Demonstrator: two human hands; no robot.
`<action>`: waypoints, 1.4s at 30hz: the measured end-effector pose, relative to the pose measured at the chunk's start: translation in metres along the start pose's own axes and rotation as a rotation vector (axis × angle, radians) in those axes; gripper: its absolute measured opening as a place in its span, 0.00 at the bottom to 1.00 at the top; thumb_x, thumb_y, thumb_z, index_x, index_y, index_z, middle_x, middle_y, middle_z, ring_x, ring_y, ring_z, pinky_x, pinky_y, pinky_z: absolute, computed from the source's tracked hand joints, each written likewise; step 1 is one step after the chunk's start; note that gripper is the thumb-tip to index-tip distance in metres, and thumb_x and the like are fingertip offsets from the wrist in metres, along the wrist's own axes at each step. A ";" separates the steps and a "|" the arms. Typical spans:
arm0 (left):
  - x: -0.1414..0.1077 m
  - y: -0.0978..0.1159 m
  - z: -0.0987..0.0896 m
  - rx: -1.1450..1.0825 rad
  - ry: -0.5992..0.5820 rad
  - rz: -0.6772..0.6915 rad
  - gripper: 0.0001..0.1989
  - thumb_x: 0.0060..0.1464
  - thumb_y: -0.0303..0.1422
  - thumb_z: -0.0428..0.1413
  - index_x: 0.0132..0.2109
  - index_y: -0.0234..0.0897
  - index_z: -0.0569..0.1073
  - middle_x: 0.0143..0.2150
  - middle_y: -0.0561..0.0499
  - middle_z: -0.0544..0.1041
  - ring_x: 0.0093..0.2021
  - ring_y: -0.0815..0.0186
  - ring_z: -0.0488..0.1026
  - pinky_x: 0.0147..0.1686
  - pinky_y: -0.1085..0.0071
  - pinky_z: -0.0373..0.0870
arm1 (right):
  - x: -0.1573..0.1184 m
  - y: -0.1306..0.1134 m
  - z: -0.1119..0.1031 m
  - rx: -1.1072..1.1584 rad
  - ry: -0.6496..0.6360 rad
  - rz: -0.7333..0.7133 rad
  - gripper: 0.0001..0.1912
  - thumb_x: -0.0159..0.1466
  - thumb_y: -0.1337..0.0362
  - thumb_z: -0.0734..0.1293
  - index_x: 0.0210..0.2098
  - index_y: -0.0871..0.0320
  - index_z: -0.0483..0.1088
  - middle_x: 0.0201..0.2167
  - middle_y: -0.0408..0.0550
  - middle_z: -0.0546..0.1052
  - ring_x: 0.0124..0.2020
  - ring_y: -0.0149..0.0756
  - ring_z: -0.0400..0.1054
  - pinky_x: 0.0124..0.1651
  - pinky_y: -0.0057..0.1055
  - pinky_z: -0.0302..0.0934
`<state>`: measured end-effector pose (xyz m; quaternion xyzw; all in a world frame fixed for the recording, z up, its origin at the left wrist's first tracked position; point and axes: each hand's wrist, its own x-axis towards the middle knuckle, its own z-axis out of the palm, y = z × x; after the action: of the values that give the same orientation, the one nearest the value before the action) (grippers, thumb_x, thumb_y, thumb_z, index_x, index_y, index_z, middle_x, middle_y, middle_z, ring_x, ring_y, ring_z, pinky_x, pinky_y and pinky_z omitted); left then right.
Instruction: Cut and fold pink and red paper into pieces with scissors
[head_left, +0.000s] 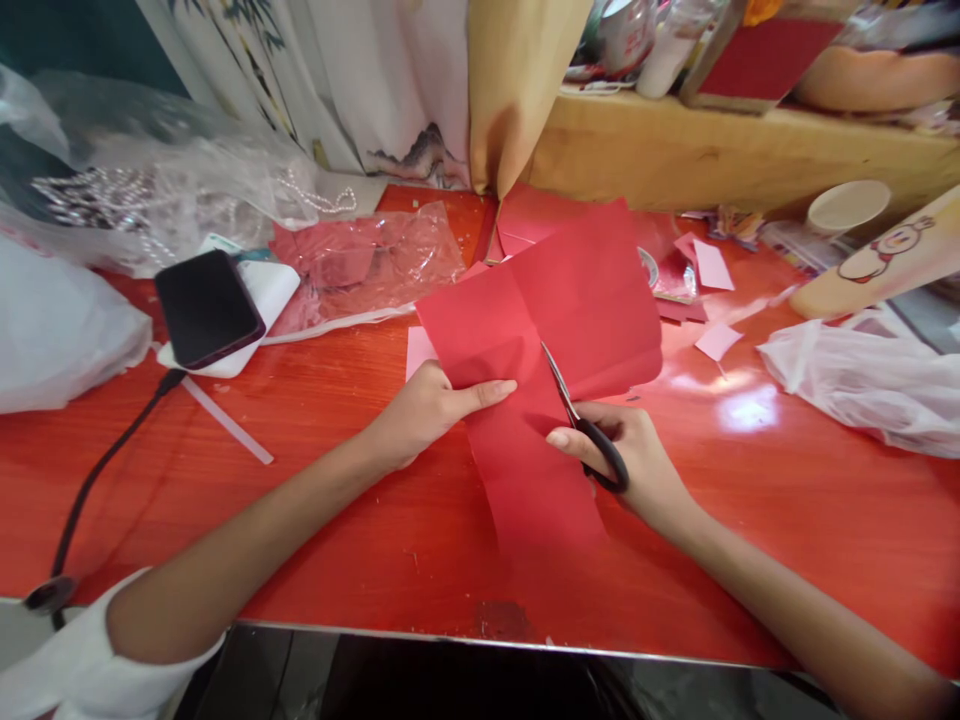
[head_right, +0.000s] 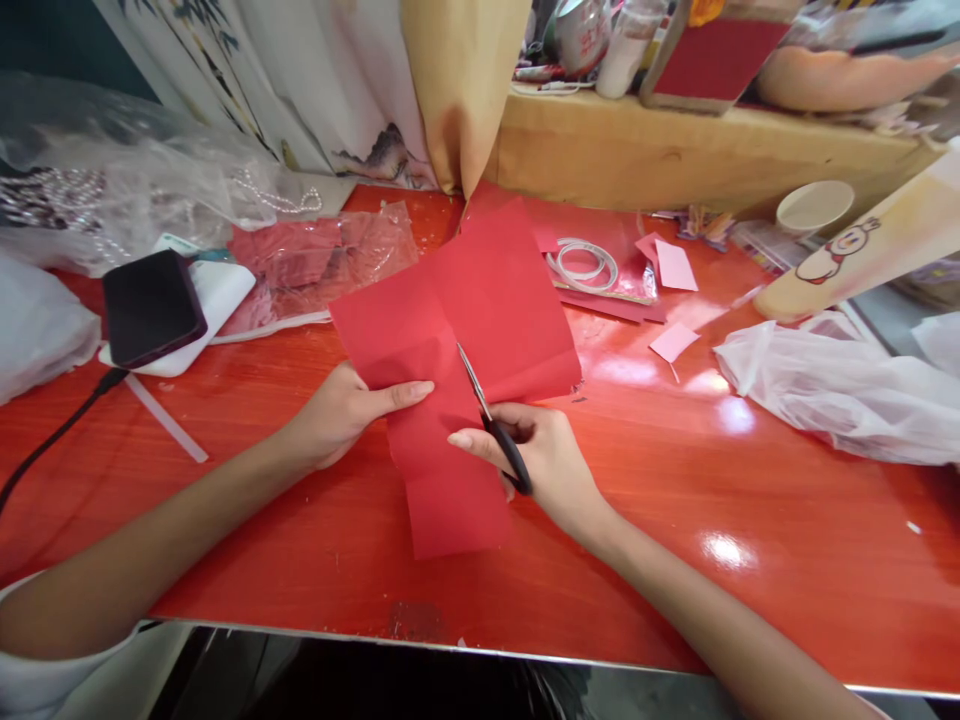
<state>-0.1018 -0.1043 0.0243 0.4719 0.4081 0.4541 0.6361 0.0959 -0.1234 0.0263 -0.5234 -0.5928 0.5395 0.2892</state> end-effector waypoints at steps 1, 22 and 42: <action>0.000 0.000 0.000 0.005 0.004 0.000 0.13 0.45 0.32 0.60 0.41 0.35 0.74 0.41 0.49 0.78 0.39 0.62 0.74 0.41 0.66 0.70 | 0.000 0.000 0.000 -0.002 -0.002 -0.004 0.18 0.52 0.52 0.69 0.20 0.59 0.63 0.11 0.36 0.60 0.13 0.24 0.55 0.16 0.23 0.47; 0.005 0.008 -0.004 -0.046 0.090 0.015 0.15 0.49 0.39 0.57 0.41 0.34 0.74 0.41 0.46 0.78 0.38 0.61 0.75 0.36 0.68 0.71 | -0.002 -0.015 0.002 -0.014 -0.011 0.016 0.21 0.51 0.49 0.69 0.16 0.56 0.60 0.08 0.38 0.62 0.09 0.26 0.56 0.15 0.25 0.49; 0.004 0.006 -0.003 -0.036 0.096 -0.028 0.14 0.46 0.39 0.59 0.38 0.34 0.75 0.38 0.47 0.78 0.37 0.61 0.74 0.35 0.67 0.70 | -0.001 -0.011 0.000 -0.007 0.014 -0.002 0.20 0.51 0.51 0.70 0.17 0.57 0.61 0.10 0.37 0.60 0.11 0.24 0.55 0.15 0.24 0.46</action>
<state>-0.1045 -0.0988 0.0295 0.4321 0.4364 0.4747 0.6304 0.0926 -0.1227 0.0364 -0.5276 -0.5931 0.5336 0.2919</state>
